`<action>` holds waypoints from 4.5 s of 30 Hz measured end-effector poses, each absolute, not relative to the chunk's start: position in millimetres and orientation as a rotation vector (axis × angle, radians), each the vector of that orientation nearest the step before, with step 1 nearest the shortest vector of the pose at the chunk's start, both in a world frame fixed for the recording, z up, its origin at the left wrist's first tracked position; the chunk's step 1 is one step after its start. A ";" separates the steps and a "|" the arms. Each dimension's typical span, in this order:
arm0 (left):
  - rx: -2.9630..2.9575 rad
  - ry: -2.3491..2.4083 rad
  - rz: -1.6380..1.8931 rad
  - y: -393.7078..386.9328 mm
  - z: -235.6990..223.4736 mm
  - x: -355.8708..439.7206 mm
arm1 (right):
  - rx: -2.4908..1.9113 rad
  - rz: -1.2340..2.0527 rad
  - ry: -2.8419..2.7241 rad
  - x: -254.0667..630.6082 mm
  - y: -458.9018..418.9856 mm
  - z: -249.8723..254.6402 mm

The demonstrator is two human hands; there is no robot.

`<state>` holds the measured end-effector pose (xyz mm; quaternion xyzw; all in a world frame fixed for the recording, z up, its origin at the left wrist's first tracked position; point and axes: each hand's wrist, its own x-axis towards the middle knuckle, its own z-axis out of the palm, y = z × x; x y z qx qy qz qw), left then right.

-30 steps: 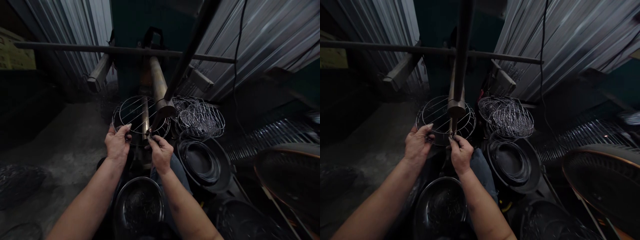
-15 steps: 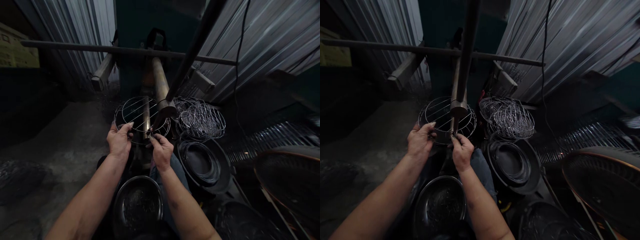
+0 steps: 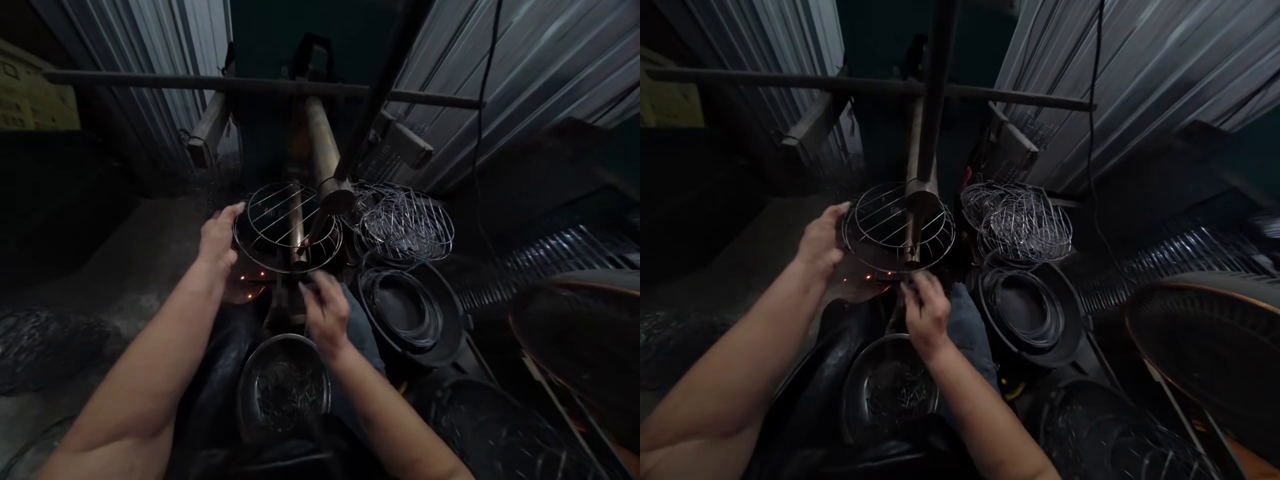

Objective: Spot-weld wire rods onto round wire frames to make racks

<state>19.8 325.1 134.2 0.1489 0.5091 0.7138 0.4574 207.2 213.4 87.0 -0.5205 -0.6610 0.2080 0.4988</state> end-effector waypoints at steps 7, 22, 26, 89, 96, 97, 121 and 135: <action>0.644 1.315 1.386 365.2 137.8 -6.6 | -1.238 0.952 -3.213 183.7 137.2 21.0; 0.297 1.247 1.753 263.4 129.1 18.6 | -1.458 1.748 -2.101 230.6 154.9 47.9; 0.300 1.188 1.728 258.1 125.6 29.5 | -1.447 1.862 -1.596 281.5 162.4 63.7; 0.337 1.146 1.823 268.2 131.8 39.6 | -1.219 1.187 -0.937 195.6 248.2 117.8; 0.298 1.130 1.818 267.6 128.9 39.0 | -1.105 1.116 -1.108 207.9 233.5 112.7; 0.294 1.129 1.816 267.1 128.3 39.0 | -1.085 1.068 -1.142 209.6 233.0 109.5; 0.339 1.125 1.800 269.3 129.8 41.0 | -1.242 0.875 -1.181 206.3 251.9 91.6; 0.260 1.156 1.773 282.6 126.1 38.9 | -1.152 0.895 -1.114 202.5 261.6 100.4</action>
